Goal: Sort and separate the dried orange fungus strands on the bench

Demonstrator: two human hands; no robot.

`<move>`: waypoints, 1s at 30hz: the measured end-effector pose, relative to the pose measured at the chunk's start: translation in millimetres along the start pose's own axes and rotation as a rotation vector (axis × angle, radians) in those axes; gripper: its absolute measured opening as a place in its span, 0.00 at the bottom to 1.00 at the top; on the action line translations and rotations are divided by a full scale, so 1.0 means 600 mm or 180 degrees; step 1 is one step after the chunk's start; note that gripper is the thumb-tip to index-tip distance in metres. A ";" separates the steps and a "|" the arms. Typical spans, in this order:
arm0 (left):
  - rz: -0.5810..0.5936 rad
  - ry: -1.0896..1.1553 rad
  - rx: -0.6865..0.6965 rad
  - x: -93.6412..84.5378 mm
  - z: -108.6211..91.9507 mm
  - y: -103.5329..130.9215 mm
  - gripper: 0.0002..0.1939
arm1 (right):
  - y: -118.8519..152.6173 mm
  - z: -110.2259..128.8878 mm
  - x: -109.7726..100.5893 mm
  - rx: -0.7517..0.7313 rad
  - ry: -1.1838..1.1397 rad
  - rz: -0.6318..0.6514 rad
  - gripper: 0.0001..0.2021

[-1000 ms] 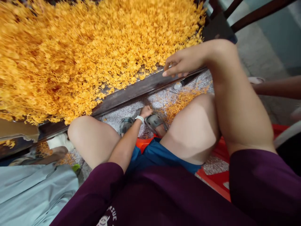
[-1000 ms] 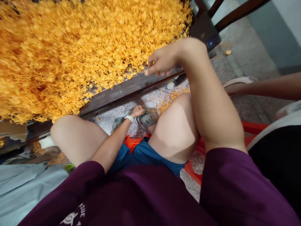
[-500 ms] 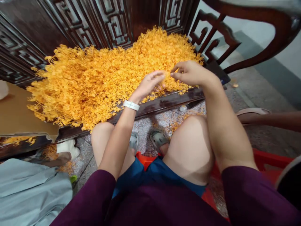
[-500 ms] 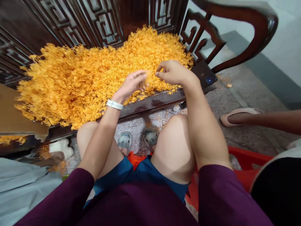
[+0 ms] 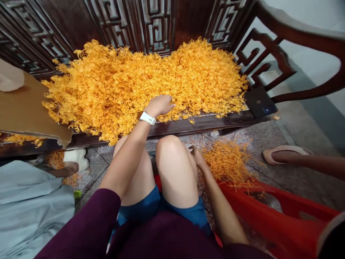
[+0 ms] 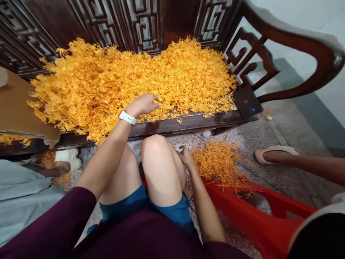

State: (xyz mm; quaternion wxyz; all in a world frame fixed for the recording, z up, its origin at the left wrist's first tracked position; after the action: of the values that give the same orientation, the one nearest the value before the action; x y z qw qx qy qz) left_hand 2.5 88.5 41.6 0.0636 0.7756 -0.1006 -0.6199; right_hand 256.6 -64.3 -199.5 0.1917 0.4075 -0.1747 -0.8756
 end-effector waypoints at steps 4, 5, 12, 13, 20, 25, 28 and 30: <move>0.0082 -0.0208 0.0054 0.000 0.015 0.024 0.19 | -0.014 -0.050 0.068 0.0609 0.0663 0.0391 0.16; 0.0182 -0.0153 0.0172 0.009 0.008 0.034 0.19 | -0.016 -0.055 0.076 0.0694 0.0798 0.0477 0.15; 0.0817 -0.0173 0.0928 0.086 -0.086 0.105 0.18 | -0.003 -0.064 0.051 0.0768 0.1527 0.0706 0.16; 0.0883 -0.0150 0.0995 0.089 -0.093 0.114 0.18 | 0.003 -0.065 0.038 0.0780 0.1605 0.0711 0.15; 0.0714 -0.0045 0.0725 0.037 -0.037 0.136 0.17 | 0.061 -0.067 -0.067 0.0920 0.1736 0.0924 0.18; 0.0344 -0.0060 0.0294 -0.005 0.050 0.119 0.24 | 0.042 0.038 -0.183 0.0211 0.1731 0.0070 0.19; 0.0144 0.0102 0.0068 -0.018 0.107 0.100 0.28 | 0.003 0.164 -0.229 -0.0883 0.1682 -0.0783 0.25; 0.0127 0.0257 -0.0084 -0.020 0.150 0.090 0.28 | -0.032 0.230 -0.214 -0.1332 0.1716 -0.0538 0.26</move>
State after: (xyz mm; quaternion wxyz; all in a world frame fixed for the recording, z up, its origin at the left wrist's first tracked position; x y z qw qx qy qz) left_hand -91.7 41.4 45.0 0.0902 0.7969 -0.1053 -0.5881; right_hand 221.2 34.4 -41.8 0.2371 0.5890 0.0998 -0.7661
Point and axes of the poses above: each hand's wrist, its own y-axis away from the middle knuckle, its own x-axis out of the palm, z = x × y, the point moved 8 cm from there along -y, towards the middle knuckle, and after that the axes turned 9 degrees about -x, right-handed, at the moved point
